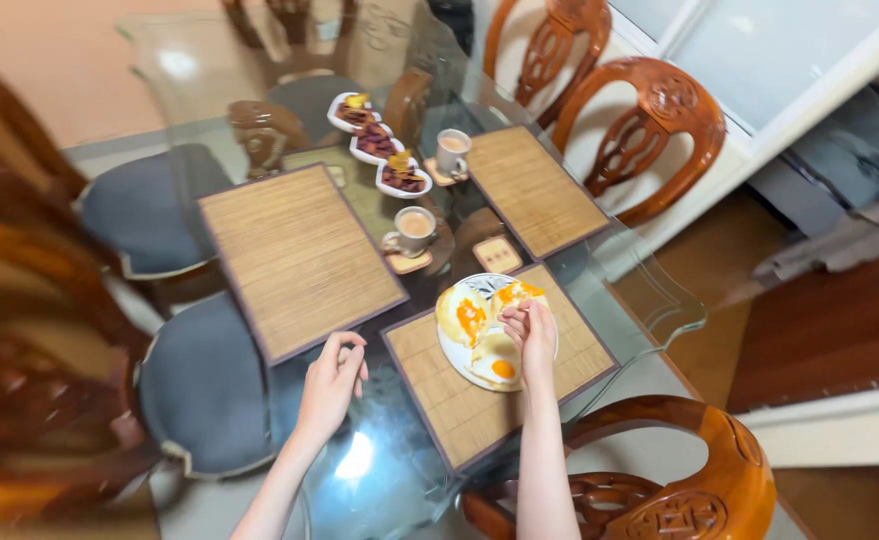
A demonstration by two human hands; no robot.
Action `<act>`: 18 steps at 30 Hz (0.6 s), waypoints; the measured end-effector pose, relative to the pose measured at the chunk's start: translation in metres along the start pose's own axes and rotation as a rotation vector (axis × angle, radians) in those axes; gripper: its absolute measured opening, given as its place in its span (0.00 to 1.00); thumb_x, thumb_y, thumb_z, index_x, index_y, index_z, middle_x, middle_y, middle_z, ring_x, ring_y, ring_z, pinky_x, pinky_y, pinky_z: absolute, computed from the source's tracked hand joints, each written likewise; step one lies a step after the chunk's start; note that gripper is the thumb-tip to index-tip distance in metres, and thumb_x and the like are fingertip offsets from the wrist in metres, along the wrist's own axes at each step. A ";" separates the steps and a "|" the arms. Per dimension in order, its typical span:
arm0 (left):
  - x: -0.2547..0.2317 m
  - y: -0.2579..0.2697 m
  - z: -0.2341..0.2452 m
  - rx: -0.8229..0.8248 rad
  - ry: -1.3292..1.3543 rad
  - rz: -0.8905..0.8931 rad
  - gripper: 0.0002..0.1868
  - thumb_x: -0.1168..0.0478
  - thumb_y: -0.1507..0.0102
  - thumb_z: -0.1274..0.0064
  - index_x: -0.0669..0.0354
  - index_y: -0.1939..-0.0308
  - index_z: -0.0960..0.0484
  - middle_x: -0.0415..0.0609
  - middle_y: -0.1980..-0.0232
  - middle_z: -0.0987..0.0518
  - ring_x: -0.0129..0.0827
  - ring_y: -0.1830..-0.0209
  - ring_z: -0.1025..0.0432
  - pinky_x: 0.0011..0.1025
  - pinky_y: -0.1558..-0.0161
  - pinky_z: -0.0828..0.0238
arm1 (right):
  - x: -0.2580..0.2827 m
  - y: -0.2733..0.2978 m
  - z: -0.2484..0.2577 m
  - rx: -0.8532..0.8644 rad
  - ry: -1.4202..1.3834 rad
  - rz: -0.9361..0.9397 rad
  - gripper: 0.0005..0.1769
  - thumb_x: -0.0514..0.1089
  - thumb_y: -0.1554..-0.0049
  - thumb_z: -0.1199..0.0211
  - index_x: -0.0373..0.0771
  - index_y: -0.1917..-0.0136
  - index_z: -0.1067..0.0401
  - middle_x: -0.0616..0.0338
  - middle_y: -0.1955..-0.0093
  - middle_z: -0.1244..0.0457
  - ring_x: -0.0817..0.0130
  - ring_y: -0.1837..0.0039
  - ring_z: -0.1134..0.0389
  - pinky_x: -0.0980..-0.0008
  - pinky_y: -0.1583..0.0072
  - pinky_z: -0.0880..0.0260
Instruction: The recorder carries two mugs from one room to the dining table, sets them down, then goes to the kitchen to retrieve a package and another mug, and brings them back to the table.
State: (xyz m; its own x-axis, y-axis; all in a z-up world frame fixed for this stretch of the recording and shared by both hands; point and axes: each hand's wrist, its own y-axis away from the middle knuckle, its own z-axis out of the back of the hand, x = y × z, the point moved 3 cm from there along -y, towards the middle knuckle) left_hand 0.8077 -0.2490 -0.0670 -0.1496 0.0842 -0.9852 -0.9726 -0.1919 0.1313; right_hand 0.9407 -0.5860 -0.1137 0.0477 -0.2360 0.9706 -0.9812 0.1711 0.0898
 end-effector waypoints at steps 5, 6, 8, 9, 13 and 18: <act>-0.032 0.080 0.055 -0.193 -0.009 -0.139 0.09 0.59 0.31 0.53 0.59 0.53 0.23 0.45 0.73 0.22 0.25 0.76 0.28 0.26 0.70 0.31 | 0.058 0.101 -0.076 0.293 0.059 0.061 0.15 0.53 0.30 0.53 0.39 0.46 0.35 0.53 0.53 0.32 0.65 0.49 0.27 0.68 0.45 0.29; -0.036 0.105 0.063 -0.256 0.003 -0.179 0.08 0.60 0.31 0.53 0.59 0.53 0.23 0.45 0.72 0.21 0.26 0.74 0.28 0.26 0.68 0.31 | 0.068 0.131 -0.089 0.334 0.098 0.048 0.14 0.52 0.32 0.53 0.40 0.46 0.34 0.54 0.54 0.33 0.65 0.50 0.27 0.67 0.45 0.29; -0.051 0.150 0.082 -0.321 -0.040 -0.176 0.09 0.60 0.31 0.53 0.59 0.51 0.24 0.46 0.71 0.20 0.26 0.72 0.27 0.26 0.67 0.30 | 0.078 0.178 -0.119 0.468 0.076 0.069 0.13 0.50 0.31 0.52 0.40 0.45 0.35 0.55 0.53 0.33 0.66 0.49 0.28 0.67 0.44 0.30; -0.061 0.172 0.093 -0.351 -0.080 -0.190 0.10 0.60 0.31 0.52 0.58 0.49 0.24 0.48 0.70 0.19 0.27 0.71 0.25 0.26 0.66 0.29 | 0.085 0.202 -0.137 0.567 0.050 0.110 0.12 0.49 0.31 0.51 0.39 0.45 0.36 0.56 0.53 0.33 0.66 0.47 0.29 0.67 0.43 0.31; -0.064 0.285 0.147 -0.546 -0.204 -0.238 0.11 0.62 0.35 0.50 0.58 0.49 0.23 0.47 0.61 0.18 0.32 0.64 0.22 0.29 0.61 0.28 | 0.079 0.303 -0.206 0.846 0.095 0.149 0.11 0.47 0.32 0.49 0.38 0.44 0.33 0.57 0.52 0.32 0.70 0.47 0.31 0.69 0.41 0.32; -0.070 0.487 0.197 -0.960 -0.683 -0.503 0.04 0.65 0.38 0.44 0.60 0.59 0.19 0.49 0.57 0.19 0.44 0.48 0.25 0.40 0.46 0.33 | 0.074 0.485 -0.272 1.285 0.078 0.200 0.08 0.43 0.32 0.44 0.35 0.47 0.30 0.56 0.50 0.32 0.71 0.45 0.32 0.70 0.37 0.34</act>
State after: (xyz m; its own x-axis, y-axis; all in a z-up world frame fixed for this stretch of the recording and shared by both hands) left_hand 0.3097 -0.1551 0.0876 -0.1429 0.7805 -0.6086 -0.4735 -0.5939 -0.6505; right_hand 0.5194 -0.2599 0.0626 -0.1508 -0.2501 0.9564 -0.4468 -0.8458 -0.2916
